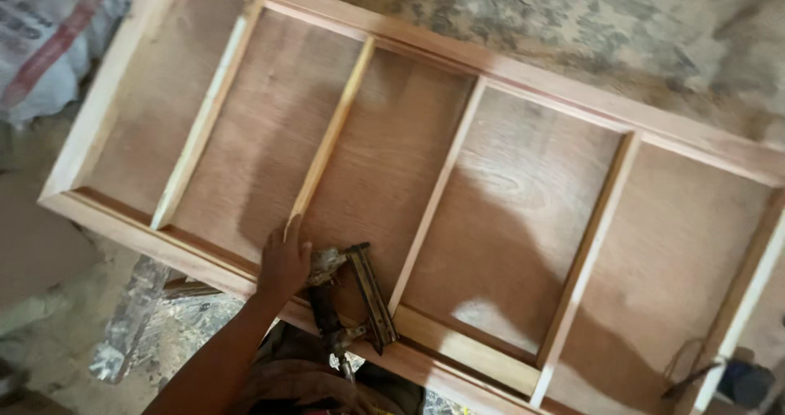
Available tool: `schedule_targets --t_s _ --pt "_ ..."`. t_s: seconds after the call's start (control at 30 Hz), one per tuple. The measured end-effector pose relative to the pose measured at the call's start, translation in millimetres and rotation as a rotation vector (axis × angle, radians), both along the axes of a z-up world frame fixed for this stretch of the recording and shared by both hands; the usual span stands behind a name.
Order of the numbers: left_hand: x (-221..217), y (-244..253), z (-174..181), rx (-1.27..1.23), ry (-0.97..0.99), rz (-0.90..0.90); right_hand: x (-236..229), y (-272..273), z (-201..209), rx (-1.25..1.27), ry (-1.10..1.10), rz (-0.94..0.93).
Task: The person assembles a large wooden frame by positioning wooden slats and securing them using a nail gun and a hammer.
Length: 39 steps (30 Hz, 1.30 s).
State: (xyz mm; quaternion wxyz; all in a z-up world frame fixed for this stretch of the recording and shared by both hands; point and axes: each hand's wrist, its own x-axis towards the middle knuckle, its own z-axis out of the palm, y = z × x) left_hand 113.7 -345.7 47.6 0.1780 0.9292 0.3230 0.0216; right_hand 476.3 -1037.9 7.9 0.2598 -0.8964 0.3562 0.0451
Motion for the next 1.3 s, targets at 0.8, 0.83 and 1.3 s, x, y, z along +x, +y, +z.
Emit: schedule_targets --t_s 0.8,0.83,1.3 --pt "106.3 315.0 -17.0 -0.062 -0.305 0.117 -119.1 497.8 4.6 0.823 -0.218 0.633" --pt "125.4 337.1 -19.4 -0.099 -0.328 0.125 -129.1 549.7 14.7 1.051 -0.312 0.751" --pt "230.0 407.5 -96.4 -0.082 -0.154 -0.042 -68.7 943.7 89.4 0.566 -0.03 0.957"
